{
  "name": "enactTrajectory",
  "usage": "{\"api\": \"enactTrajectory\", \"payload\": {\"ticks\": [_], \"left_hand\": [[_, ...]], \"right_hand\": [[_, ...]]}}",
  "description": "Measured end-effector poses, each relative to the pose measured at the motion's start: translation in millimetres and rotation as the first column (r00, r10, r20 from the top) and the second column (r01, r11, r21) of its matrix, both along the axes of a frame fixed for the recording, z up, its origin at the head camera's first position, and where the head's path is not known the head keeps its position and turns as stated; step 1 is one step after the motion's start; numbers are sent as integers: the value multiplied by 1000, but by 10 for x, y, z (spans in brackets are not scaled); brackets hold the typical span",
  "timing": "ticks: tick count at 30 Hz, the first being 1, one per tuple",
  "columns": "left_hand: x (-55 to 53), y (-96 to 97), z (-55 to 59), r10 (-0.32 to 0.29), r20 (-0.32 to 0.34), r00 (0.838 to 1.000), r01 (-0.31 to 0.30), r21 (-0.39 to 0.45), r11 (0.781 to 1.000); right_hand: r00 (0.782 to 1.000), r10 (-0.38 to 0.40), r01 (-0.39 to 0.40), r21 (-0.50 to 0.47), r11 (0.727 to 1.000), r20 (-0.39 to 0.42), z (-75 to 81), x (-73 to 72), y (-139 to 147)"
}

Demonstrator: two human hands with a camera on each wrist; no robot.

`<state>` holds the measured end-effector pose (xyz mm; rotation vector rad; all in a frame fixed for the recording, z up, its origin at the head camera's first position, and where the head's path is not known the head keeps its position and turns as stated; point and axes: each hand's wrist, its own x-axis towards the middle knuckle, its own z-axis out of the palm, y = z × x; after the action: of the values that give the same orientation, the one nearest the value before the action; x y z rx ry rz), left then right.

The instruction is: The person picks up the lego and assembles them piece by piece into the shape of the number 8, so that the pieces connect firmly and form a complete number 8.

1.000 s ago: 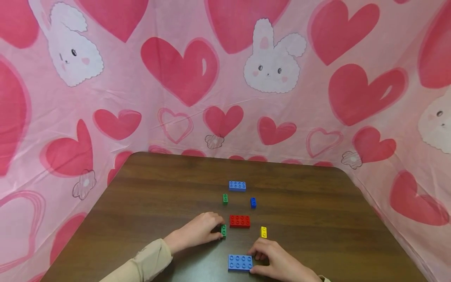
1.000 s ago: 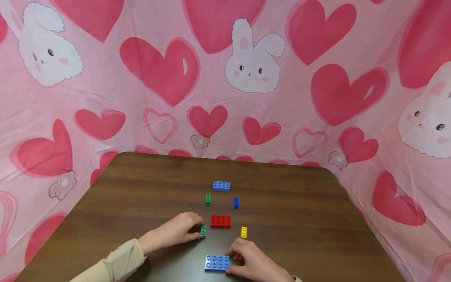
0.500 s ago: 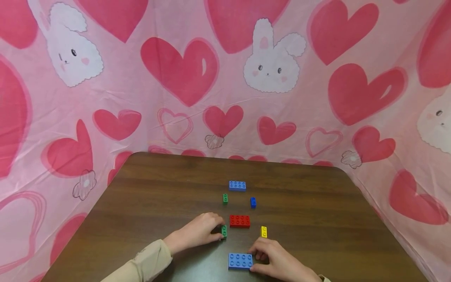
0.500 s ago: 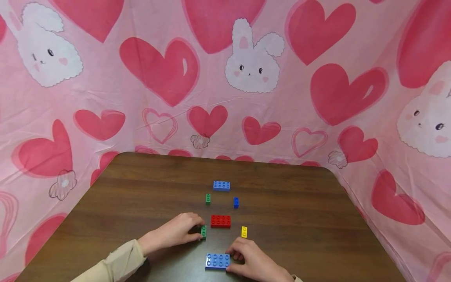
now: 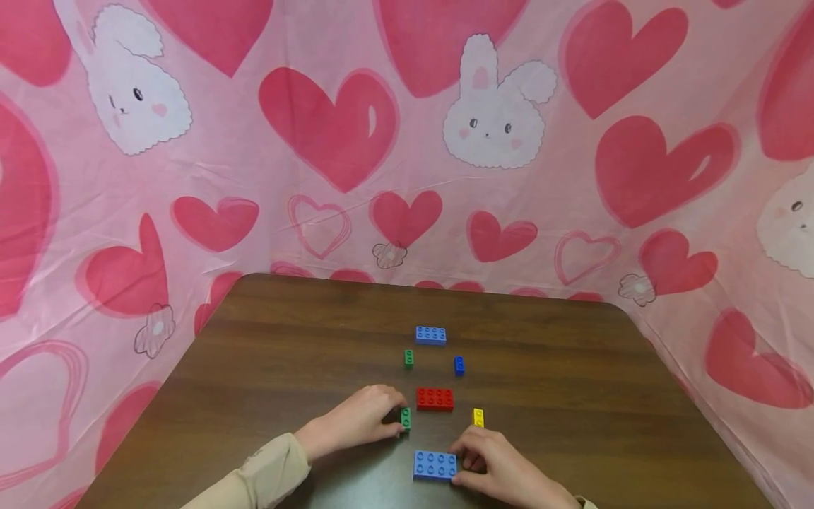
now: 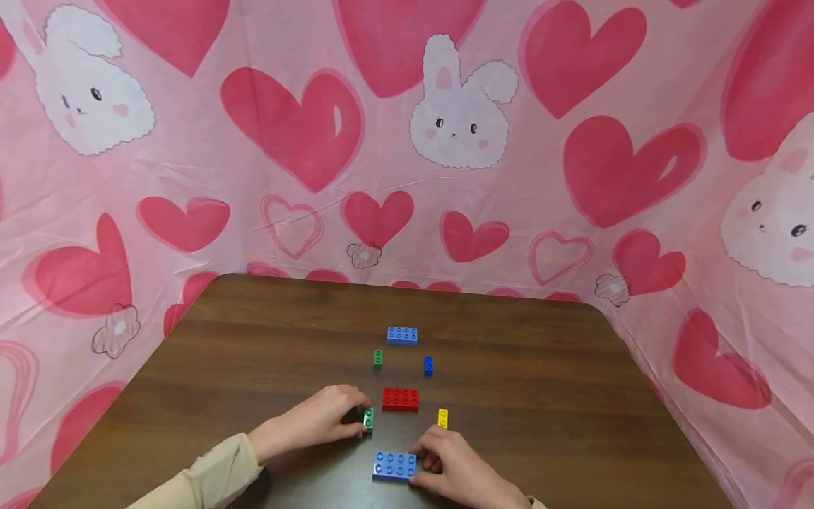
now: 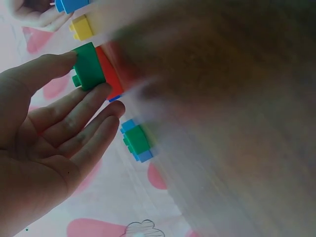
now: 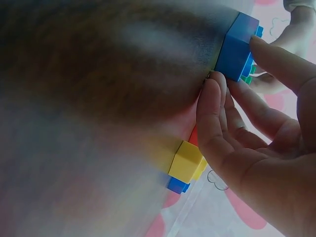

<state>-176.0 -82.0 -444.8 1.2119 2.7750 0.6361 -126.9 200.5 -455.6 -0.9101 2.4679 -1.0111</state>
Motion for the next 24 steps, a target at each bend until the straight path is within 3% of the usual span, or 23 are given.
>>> {"api": "enactTrajectory", "payload": {"ticks": [24], "left_hand": [[76,26,48,-9,84,996,9,1,1000]], "right_hand": [[1000,-30,30,-5,1000,1,4,-12,-16]]}}
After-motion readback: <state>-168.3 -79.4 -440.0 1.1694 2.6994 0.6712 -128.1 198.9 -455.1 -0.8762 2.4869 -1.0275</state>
